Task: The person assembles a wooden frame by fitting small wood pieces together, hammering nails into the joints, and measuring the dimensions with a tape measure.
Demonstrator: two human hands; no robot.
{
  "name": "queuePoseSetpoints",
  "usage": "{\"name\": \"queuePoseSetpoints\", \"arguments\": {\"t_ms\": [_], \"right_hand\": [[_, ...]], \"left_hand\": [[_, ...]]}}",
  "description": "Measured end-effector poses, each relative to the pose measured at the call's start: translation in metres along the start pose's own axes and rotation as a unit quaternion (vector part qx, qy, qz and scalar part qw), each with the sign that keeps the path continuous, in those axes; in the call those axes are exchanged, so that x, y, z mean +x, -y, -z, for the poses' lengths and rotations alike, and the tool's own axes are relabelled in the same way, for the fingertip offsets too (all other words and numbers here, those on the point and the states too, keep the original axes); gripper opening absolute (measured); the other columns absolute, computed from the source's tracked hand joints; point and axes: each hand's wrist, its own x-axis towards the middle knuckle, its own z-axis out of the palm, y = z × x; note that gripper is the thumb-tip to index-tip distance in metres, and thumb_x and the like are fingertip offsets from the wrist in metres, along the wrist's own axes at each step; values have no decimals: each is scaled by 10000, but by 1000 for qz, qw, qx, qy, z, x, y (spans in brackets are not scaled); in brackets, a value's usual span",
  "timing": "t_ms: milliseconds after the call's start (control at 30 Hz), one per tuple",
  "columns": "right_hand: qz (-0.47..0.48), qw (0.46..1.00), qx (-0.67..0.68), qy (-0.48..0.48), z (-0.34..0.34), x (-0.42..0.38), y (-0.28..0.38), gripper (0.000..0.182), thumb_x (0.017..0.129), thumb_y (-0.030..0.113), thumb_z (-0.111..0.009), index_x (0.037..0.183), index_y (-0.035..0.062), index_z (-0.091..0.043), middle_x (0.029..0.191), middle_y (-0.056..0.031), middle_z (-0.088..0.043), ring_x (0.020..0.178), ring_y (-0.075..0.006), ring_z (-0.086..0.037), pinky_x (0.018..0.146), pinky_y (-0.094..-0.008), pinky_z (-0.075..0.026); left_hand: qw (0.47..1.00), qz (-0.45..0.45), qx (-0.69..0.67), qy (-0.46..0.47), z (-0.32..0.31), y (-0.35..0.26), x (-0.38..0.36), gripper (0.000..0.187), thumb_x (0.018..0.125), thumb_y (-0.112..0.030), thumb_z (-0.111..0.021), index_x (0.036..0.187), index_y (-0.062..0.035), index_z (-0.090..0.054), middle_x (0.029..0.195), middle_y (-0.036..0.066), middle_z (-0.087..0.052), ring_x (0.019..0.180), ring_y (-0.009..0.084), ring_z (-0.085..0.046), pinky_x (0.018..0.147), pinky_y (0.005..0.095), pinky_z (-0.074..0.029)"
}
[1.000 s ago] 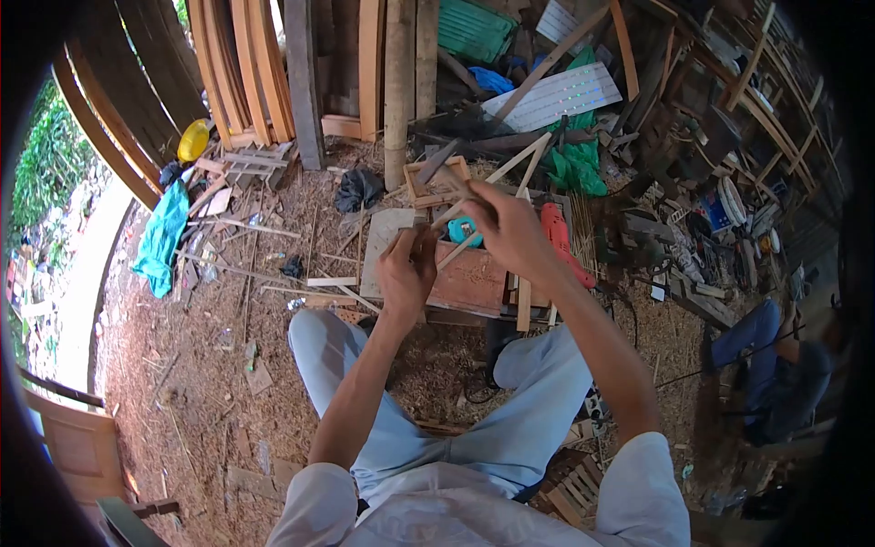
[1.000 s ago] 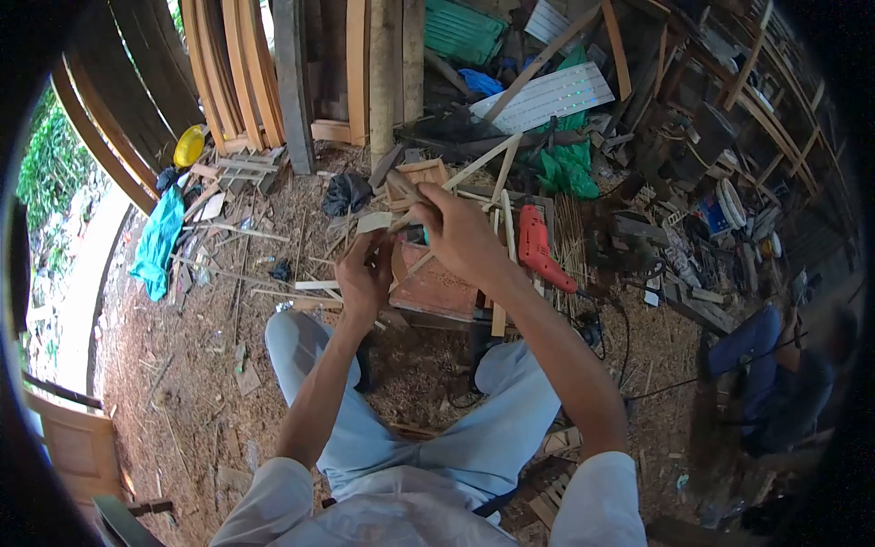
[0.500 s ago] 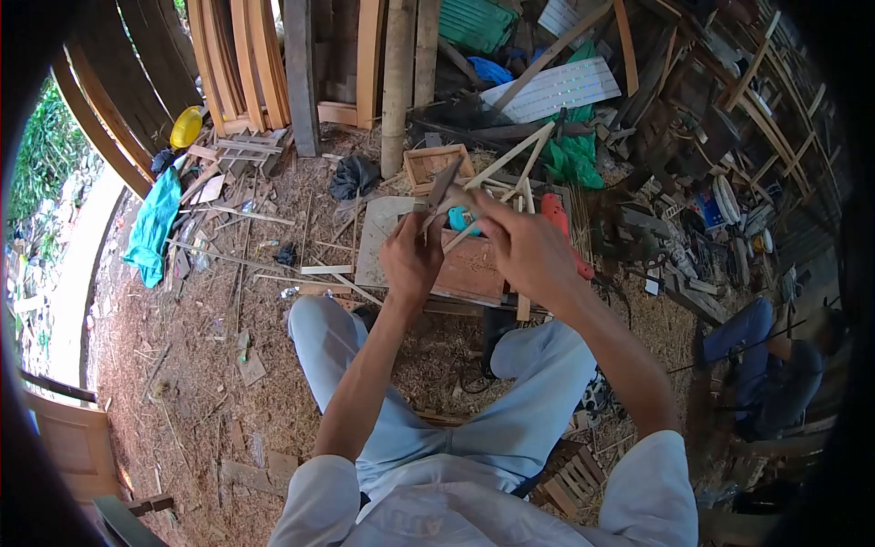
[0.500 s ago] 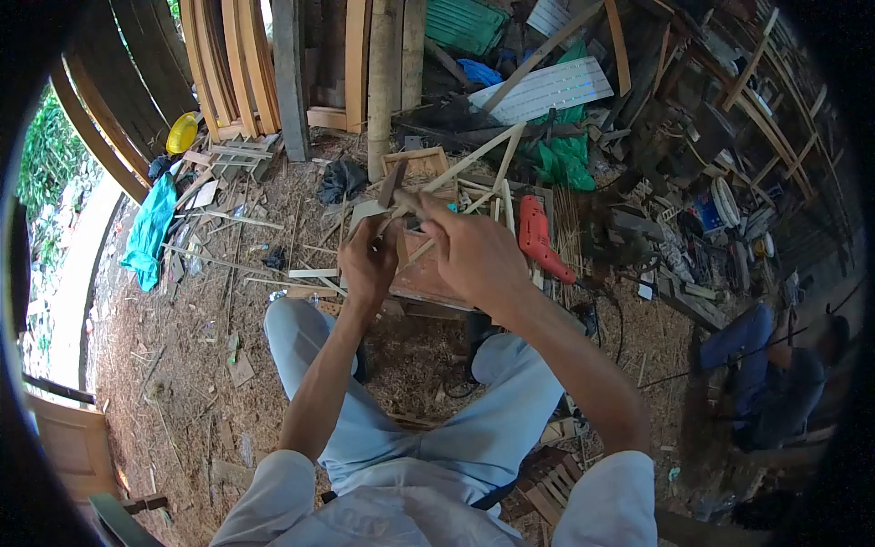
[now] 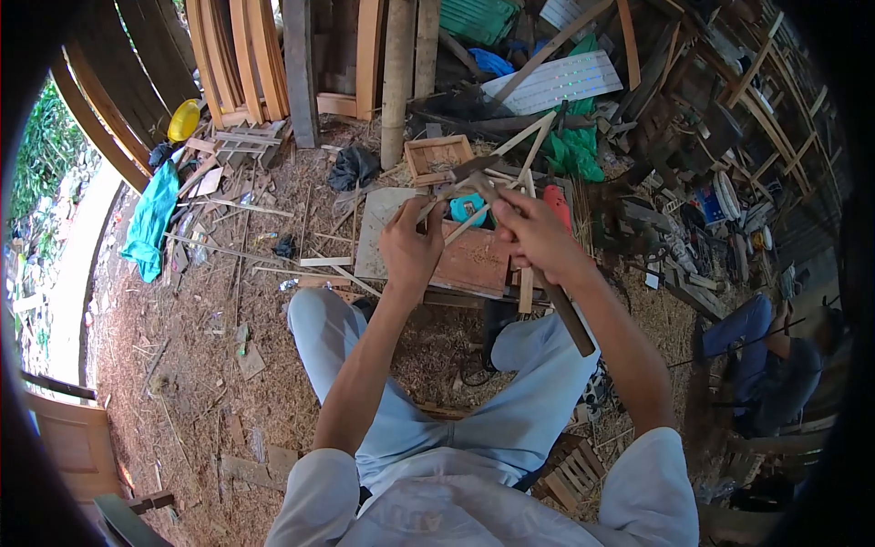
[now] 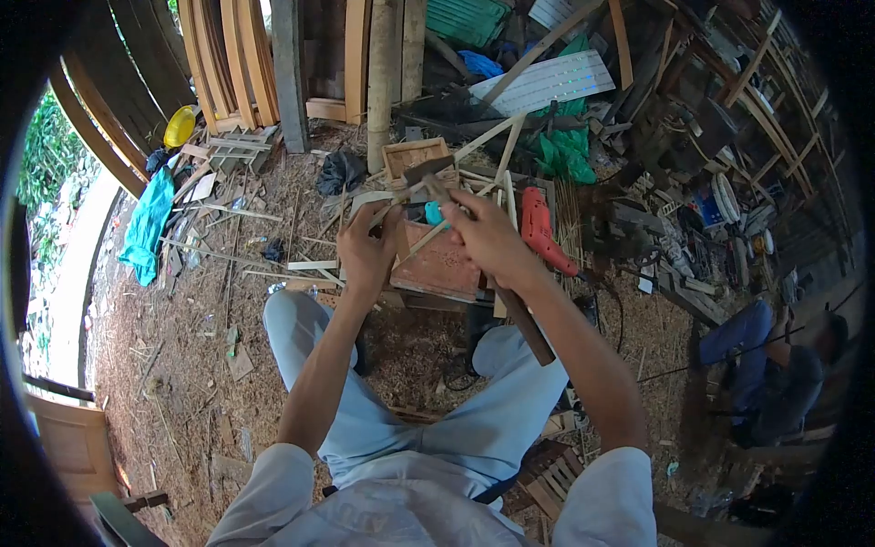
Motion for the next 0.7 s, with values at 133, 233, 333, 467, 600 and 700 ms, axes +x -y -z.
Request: {"name": "queuePoseSetpoints", "arguments": {"t_ms": [133, 233, 333, 467, 600, 700], "right_hand": [[20, 997, -66, 29, -3, 1, -2, 439, 991, 301, -488, 1369, 81, -460, 711, 10, -473, 513, -58, -398, 438, -249, -349], [40, 998, -45, -15, -2, -5, 10, 447, 986, 311, -495, 1363, 72, -467, 700, 10, -480, 514, -61, -404, 448, -246, -351], [39, 994, -98, 37, -1, 1, 1, 457, 979, 327, -507, 1361, 78, -474, 688, 0, -492, 513, -66, -421, 449, -247, -361], [35, 998, -59, -9, -3, -4, 9, 408, 1001, 265, -480, 1359, 76, -431, 689, 40, -396, 517, -34, -353, 431, -215, -292], [71, 985, -157, 2, -2, 1, 7, 414, 992, 278, -498, 1346, 66, -466, 726, 5, -480, 541, -73, -433, 453, -242, -360], [249, 927, -266, -93, -3, 3, 2, 398, 980, 265, -508, 1316, 51, -506, 764, -96, -597, 582, -195, -552, 529, -341, -430]], "left_hand": [[999, -23, -8, -22, -6, 3, 0, 131, 838, -125, -681, 880, -8, -641, 754, 163, -650, 628, 283, -660, 537, 354, -475], [998, -55, -14, -42, -4, 4, -1, 118, 826, -109, -678, 894, -27, -626, 796, 169, -671, 590, 313, -648, 511, 381, -478], [999, -36, -1, -22, -4, 4, 0, 100, 826, -104, -670, 881, -32, -627, 788, 165, -669, 594, 319, -647, 514, 383, -477], [999, -41, 11, -34, -4, 4, 1, 101, 829, -115, -669, 858, -30, -623, 772, 162, -661, 625, 320, -651, 531, 382, -478], [997, -60, -15, -51, -5, 6, 3, 118, 840, -132, -668, 848, -26, -617, 761, 161, -652, 621, 309, -644, 525, 378, -468], [999, -31, -24, -29, -4, 1, 0, 125, 839, -124, -673, 842, -15, -611, 751, 157, -647, 582, 306, -625, 506, 369, -457]]}}
